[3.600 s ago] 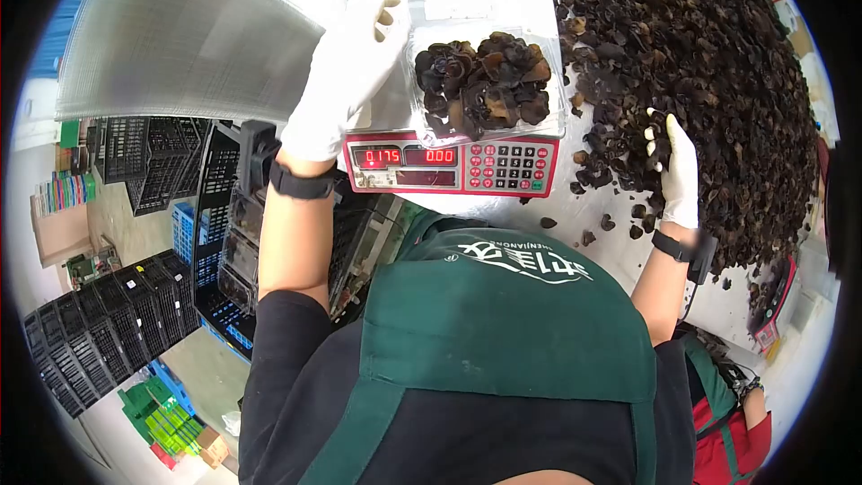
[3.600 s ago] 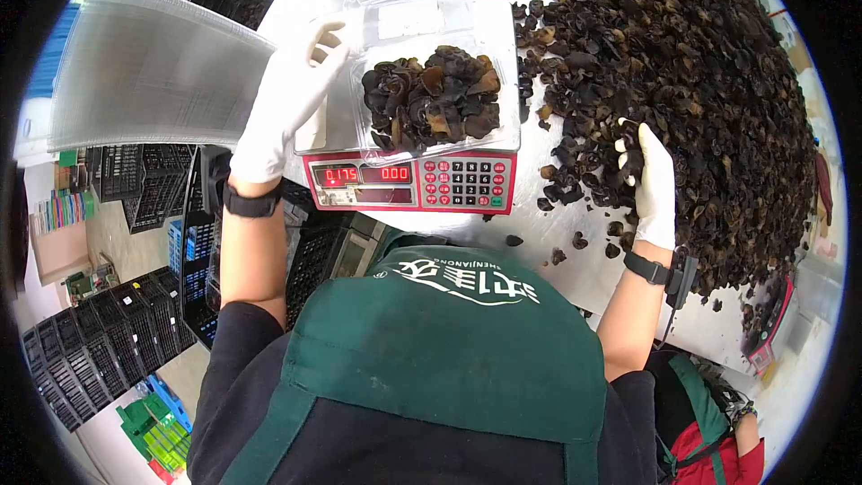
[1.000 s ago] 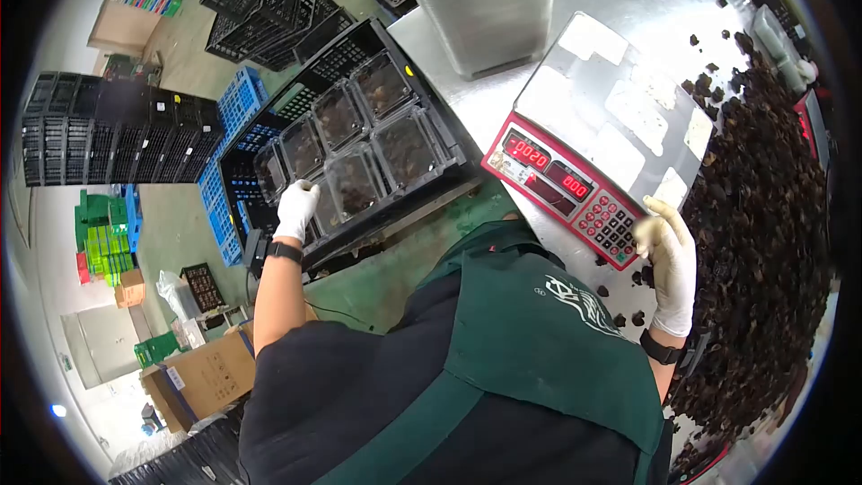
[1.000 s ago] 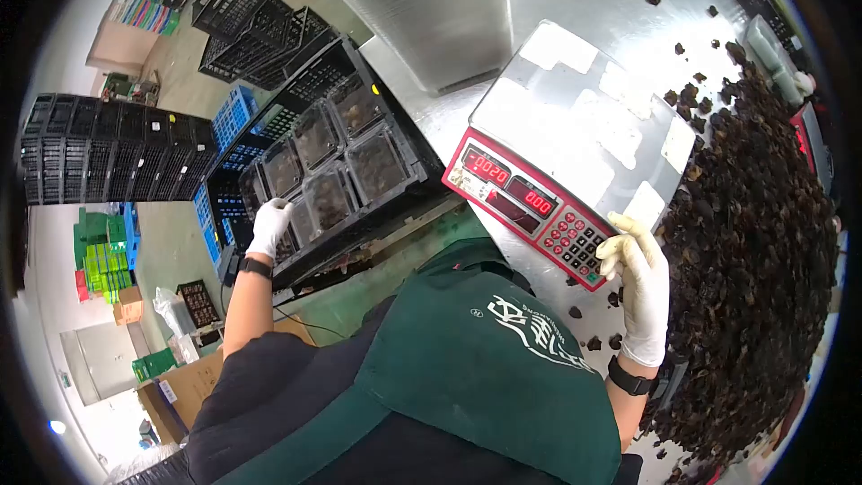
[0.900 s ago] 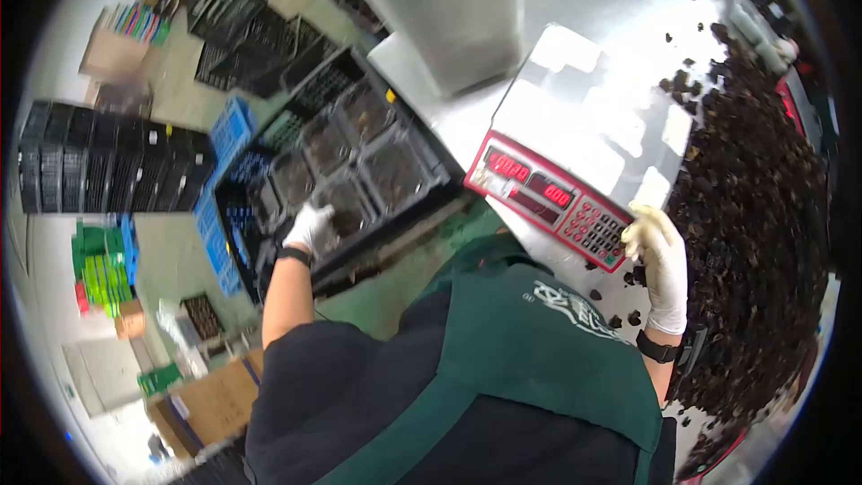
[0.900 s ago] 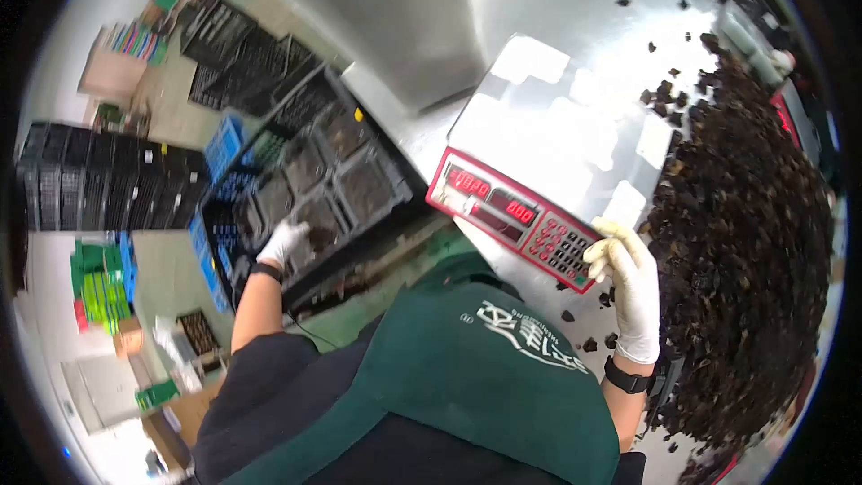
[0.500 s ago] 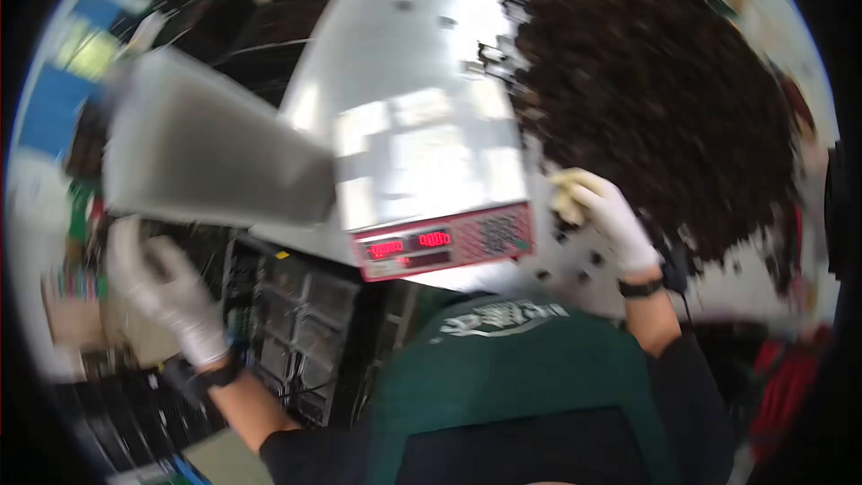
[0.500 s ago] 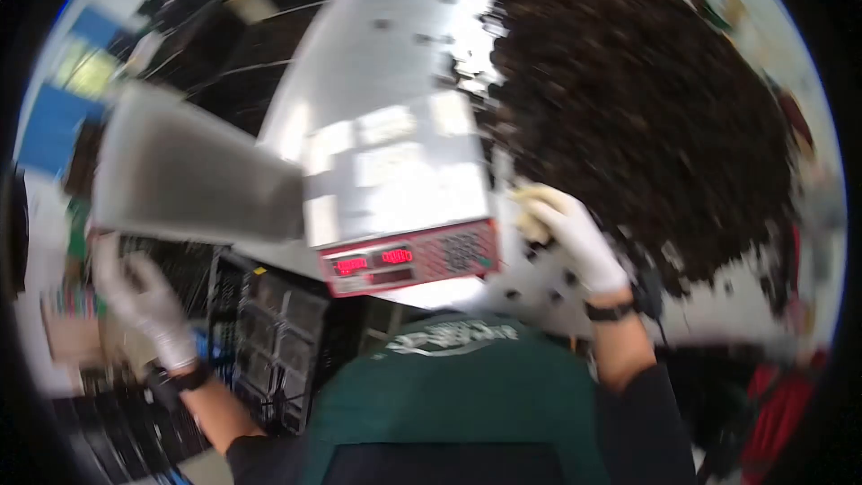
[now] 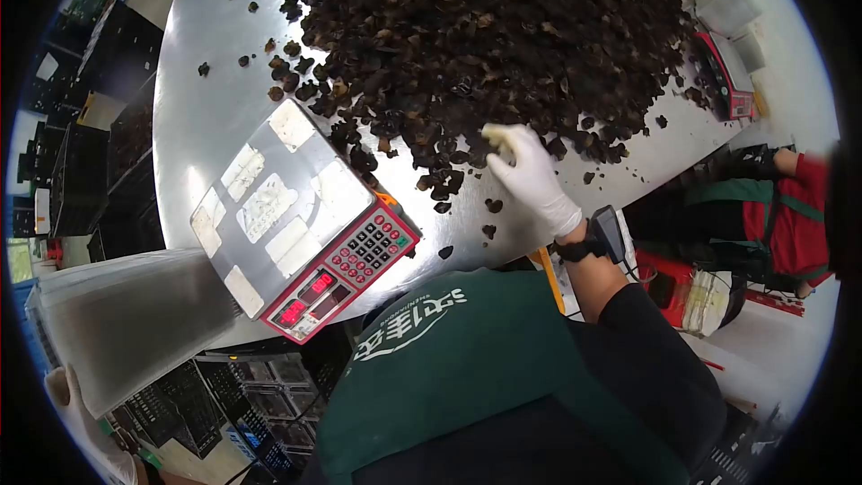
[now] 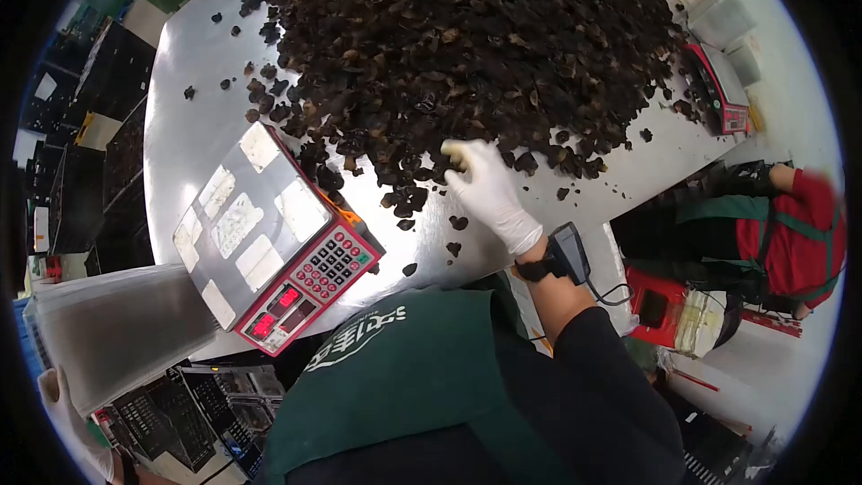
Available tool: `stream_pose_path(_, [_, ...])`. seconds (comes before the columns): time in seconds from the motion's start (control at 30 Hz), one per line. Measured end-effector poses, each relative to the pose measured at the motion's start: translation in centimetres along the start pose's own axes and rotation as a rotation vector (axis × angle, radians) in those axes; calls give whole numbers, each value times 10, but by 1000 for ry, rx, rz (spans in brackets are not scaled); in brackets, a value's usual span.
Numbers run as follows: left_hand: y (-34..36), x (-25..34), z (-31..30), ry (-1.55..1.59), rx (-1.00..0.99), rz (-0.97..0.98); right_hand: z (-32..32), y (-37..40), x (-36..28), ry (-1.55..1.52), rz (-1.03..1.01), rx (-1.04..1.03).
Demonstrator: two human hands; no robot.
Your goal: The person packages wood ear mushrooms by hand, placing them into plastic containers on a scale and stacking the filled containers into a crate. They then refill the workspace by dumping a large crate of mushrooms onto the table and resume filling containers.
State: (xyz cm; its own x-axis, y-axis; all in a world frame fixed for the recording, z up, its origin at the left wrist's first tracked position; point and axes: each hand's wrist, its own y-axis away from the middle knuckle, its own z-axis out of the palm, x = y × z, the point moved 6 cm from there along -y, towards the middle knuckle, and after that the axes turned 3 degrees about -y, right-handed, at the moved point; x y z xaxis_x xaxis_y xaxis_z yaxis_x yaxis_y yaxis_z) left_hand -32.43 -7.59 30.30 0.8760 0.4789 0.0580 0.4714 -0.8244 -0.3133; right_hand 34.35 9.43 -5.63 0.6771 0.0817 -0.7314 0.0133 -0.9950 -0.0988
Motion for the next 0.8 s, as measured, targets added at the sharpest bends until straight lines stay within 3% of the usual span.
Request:
stream_pose_path(0.03, [4,9,-7,-58,81,45,-10,-6,-5,217,-217,150])
stream_pose_path(0.13, [29,39,-19,-225,369,167,-14,-34,-2,367,-222,127])
stream_pose_path(0.27, [72,82,-4,-350,691,279,16,-75,4,333,-347,41])
stream_pose_path(0.3, [86,103,4,-365,783,320,20,-85,3,309,-350,4])
stream_pose_path(0.33, [100,165,6,-516,1054,409,23,-95,2,290,-353,-37])
stream_pose_path(0.43, [104,170,4,-400,1089,314,15,-111,6,283,-300,-268])
stream_pose_path(0.47, [106,160,1,-493,1118,290,1,-113,7,200,-280,-238])
stream_pose_path(0.57, [119,99,17,-814,982,228,-43,-117,27,-48,-126,41])
stream_pose_path(0.63, [138,222,35,-311,911,708,-68,-109,39,-16,-19,134])
stream_pose_path(0.67, [142,242,55,-444,717,738,-72,-103,44,0,-36,203])
stream_pose_path(0.7, [142,207,90,-243,343,601,-70,-98,45,14,-33,173])
stream_pose_path(0.8, [148,251,167,118,180,733,-52,-80,41,68,-55,86])
